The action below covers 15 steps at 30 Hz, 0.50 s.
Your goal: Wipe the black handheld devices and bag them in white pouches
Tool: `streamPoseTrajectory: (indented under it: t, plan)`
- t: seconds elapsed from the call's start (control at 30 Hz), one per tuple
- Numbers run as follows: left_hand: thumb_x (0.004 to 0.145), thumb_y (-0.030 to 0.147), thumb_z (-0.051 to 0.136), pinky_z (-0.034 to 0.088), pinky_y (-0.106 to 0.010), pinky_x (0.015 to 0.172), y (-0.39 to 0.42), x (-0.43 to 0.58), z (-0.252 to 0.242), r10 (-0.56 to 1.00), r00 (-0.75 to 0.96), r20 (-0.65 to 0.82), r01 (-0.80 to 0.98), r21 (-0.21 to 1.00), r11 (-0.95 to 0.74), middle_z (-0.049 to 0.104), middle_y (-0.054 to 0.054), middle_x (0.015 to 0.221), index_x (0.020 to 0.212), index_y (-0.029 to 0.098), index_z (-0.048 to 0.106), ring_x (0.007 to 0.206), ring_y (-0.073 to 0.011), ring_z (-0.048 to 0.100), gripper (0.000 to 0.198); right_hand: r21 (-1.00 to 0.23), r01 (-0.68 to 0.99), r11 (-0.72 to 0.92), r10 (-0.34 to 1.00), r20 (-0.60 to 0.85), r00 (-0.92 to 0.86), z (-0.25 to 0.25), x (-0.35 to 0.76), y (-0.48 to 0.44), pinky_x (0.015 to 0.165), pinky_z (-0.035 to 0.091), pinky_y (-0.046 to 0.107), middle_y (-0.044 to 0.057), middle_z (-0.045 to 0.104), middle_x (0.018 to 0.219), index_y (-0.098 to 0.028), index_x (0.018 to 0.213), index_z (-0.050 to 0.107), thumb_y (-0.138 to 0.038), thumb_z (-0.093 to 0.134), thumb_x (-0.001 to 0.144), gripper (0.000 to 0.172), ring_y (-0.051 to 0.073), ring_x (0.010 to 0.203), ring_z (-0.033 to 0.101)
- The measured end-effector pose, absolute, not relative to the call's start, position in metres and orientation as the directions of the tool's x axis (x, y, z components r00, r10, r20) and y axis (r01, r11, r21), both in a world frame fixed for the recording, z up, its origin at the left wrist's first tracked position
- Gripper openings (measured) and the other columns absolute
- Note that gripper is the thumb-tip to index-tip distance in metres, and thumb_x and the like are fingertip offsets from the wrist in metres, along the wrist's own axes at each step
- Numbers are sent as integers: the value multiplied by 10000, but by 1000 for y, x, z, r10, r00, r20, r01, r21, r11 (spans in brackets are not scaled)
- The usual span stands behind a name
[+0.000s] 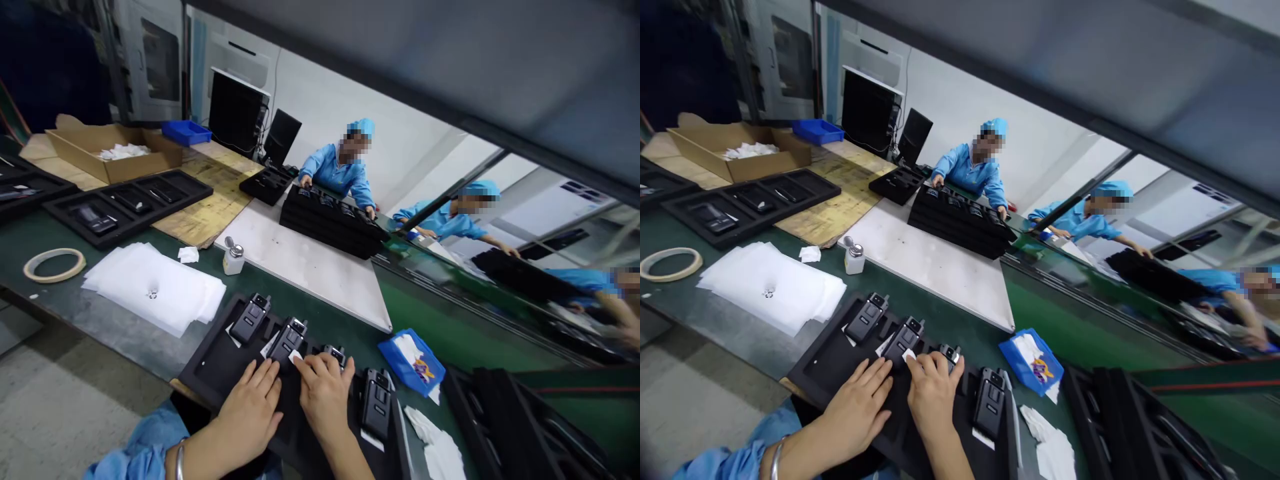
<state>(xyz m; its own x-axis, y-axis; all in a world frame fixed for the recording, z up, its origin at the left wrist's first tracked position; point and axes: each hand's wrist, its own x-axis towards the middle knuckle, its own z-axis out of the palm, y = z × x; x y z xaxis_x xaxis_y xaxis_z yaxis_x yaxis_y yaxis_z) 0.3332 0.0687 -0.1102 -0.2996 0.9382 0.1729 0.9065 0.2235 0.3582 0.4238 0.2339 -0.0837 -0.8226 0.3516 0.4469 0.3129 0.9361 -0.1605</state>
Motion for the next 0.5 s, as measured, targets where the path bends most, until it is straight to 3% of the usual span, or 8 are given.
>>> streamPoseTrajectory:
  t: [0.13,0.3,0.5]
  plan:
    - [914,251,508,304,-501,1163,48,315,-113,900,-376,221,904,302,303,436,-134,1502,1353,153,542,1408,-289,367,451,-168,216,962,270,448,-852,-74,369,210,1105,30,663,18,703,934,-313,1039,713,-119,593,857,292,262,995,514]
    - [835,359,611,318,-558,1127,35,299,-116,827,-534,175,832,286,476,297,-187,1565,1436,145,451,1435,-367,289,657,-102,108,989,136,316,-939,-75,299,187,1087,-42,695,25,694,946,-299,1056,698,-188,604,886,224,268,1031,492]
    - [865,406,553,298,-566,1121,38,298,-117,822,-547,159,826,265,498,247,-197,1579,1379,133,535,1448,-378,254,582,-107,189,976,212,289,-933,-78,328,196,1097,-41,689,26,697,944,-307,1065,705,-138,606,852,289,271,1041,501]
